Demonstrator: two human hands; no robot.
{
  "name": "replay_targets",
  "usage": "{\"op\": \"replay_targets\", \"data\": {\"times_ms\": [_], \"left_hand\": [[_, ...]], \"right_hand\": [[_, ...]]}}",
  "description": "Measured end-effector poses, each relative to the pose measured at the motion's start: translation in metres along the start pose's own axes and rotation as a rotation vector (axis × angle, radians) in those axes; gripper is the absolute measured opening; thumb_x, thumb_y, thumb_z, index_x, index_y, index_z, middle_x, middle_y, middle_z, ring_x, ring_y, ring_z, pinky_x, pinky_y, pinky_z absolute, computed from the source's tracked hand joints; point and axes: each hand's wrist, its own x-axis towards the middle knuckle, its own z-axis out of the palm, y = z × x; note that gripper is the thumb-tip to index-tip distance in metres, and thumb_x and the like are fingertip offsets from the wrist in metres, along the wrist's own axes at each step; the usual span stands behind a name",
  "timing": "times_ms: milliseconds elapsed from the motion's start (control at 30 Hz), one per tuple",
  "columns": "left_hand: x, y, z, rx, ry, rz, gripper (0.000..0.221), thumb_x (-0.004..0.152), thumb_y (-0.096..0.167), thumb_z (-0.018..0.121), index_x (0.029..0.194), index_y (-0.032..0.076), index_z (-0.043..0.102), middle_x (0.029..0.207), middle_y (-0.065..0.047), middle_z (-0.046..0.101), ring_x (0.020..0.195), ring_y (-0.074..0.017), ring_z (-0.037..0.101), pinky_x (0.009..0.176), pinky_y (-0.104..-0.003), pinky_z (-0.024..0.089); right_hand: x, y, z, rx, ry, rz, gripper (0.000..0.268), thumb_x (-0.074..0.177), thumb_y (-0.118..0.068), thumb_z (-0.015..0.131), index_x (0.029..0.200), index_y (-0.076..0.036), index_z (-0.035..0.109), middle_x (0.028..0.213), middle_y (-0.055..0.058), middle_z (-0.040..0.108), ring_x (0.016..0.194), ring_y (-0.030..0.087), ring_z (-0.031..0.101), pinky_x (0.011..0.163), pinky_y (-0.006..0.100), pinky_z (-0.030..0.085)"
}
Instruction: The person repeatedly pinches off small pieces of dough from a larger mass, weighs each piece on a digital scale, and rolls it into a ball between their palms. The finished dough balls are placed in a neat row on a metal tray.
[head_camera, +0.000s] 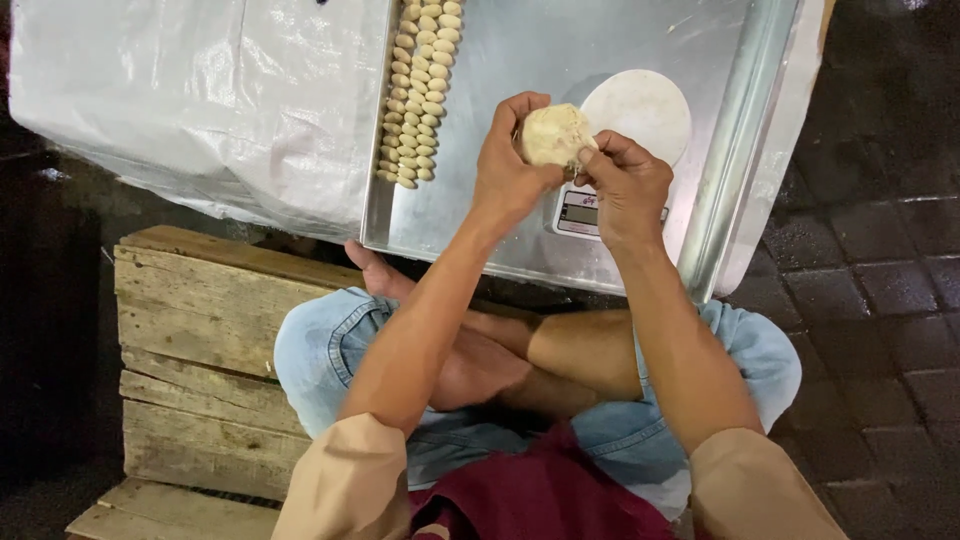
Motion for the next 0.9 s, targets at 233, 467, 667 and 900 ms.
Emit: {"op": "replay_targets", "data": {"times_ms": [233,467,667,900], "left_hand": [[0.007,-0.005,-0.006,-0.201,0.089,-0.333,0.079,0.055,-0.003,0.071,0.131,0.014,0.062,0.126,-0.008,0.063,0.114,-0.0224,0.062,0.075,-0.033,0.059],[0.009,-0.026,-0.011,0.162,0.191,-0.118,0.080,0.070,0.000,0.079,0.144,0.005,0.049,0.131,-0.026,0.059,0.121,-0.0434,0.065,0.098,-0.049,0.059],[0.003,-0.022,-0.004,0.805,0.088,0.019,0.087,0.079,0.009,0.085,0.152,-0.001,0.039,0.144,-0.033,0.045,0.127,-0.0588,0.055,0.106,-0.066,0.050],[-0.005,-0.007,0.006,0.610,0.099,0.484,0.041,0.088,0.016,0.084,0.125,0.014,0.069,0.109,-0.010,0.070,0.105,-0.0350,0.071,0.088,-0.042,0.062]], "right_hand": [[0.004,0.012,-0.002,0.234,-0.009,0.074,0.010,0.083,0.005,0.079,0.092,0.000,0.077,0.081,0.005,0.068,0.067,0.018,0.059,0.059,0.026,0.053],[0.017,0.020,-0.016,0.325,0.011,-0.020,0.021,0.092,0.001,0.078,0.112,0.001,0.073,0.100,0.021,0.075,0.083,0.026,0.076,0.076,0.033,0.069],[-0.002,-0.005,0.000,0.162,-0.042,-0.044,0.025,0.101,-0.016,0.068,0.120,-0.002,0.073,0.106,0.018,0.075,0.094,0.028,0.078,0.085,0.040,0.070],[-0.004,-0.003,0.000,-0.042,-0.145,-0.148,0.029,0.102,-0.023,0.062,0.115,-0.001,0.076,0.095,0.019,0.076,0.086,0.027,0.076,0.076,0.041,0.066]]}}
